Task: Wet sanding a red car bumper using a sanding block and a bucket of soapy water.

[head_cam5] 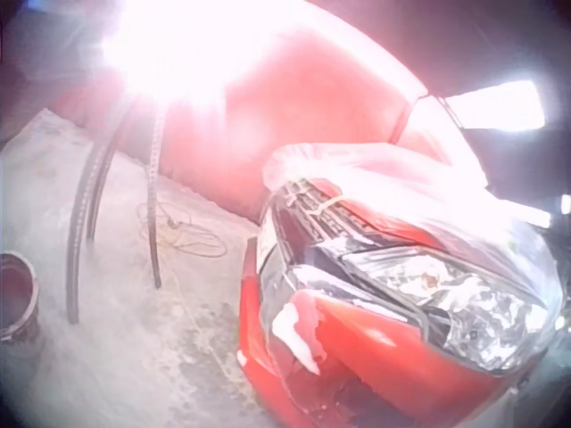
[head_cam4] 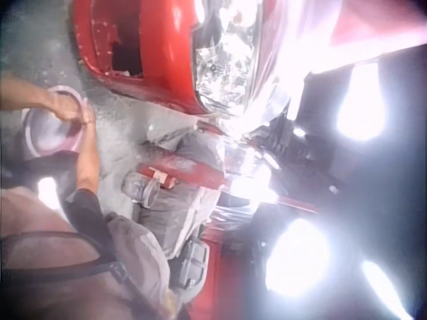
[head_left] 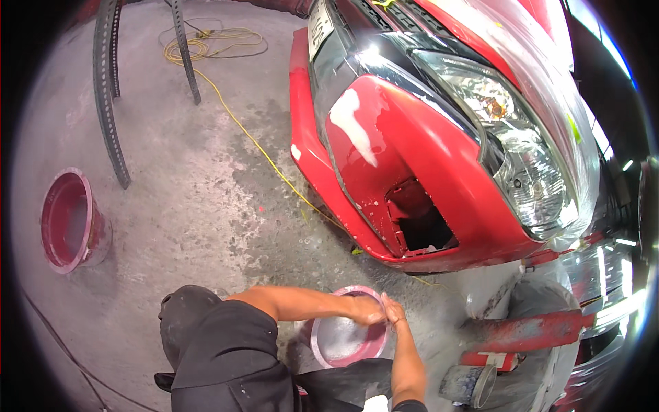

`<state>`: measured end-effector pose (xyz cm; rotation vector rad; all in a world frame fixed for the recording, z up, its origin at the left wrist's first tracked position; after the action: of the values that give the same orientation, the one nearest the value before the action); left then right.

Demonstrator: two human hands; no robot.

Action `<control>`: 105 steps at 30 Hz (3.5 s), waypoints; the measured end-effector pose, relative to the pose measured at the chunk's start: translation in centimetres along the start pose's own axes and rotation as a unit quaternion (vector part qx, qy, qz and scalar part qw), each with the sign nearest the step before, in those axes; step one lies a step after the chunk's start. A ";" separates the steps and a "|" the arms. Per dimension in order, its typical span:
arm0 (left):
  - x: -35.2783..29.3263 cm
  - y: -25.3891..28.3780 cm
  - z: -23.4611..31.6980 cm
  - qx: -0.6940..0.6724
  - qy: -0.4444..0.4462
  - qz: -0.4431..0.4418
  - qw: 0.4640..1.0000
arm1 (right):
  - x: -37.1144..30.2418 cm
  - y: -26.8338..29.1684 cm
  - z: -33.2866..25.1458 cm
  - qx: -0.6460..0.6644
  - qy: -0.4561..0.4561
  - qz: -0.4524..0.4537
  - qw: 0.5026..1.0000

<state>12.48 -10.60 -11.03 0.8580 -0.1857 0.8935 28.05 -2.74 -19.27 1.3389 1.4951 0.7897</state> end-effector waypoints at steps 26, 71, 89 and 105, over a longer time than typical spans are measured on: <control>2.2 -9.0 -8.6 -0.290 0.499 -0.231 0.783 | -8.5 -2.0 0.5 -0.001 -0.205 -0.292 0.934; 1.1 2.0 -7.1 0.030 0.136 -0.166 0.976 | -7.8 25.3 -47.2 -0.291 0.484 0.561 0.605; 0.3 3.9 -6.7 0.021 0.170 -0.130 0.977 | -7.4 27.6 -47.3 -0.339 0.507 0.473 0.636; 0.8 0.9 -7.2 0.020 0.128 -0.129 0.983 | -2.8 16.9 -61.5 -0.261 0.563 0.539 0.570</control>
<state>10.89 -4.60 -14.91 0.7763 0.1646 0.7574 -23.16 5.32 17.98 1.1325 0.7909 3.0548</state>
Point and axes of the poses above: each hand's wrist, its own x-axis towards the middle knuckle, its own y-axis out of the back of the hand, z = x × y, the point moved 8 cm from there along x, towards the middle knuckle, and after that the axes turned 12 degrees about z, right-handed, at the moved point
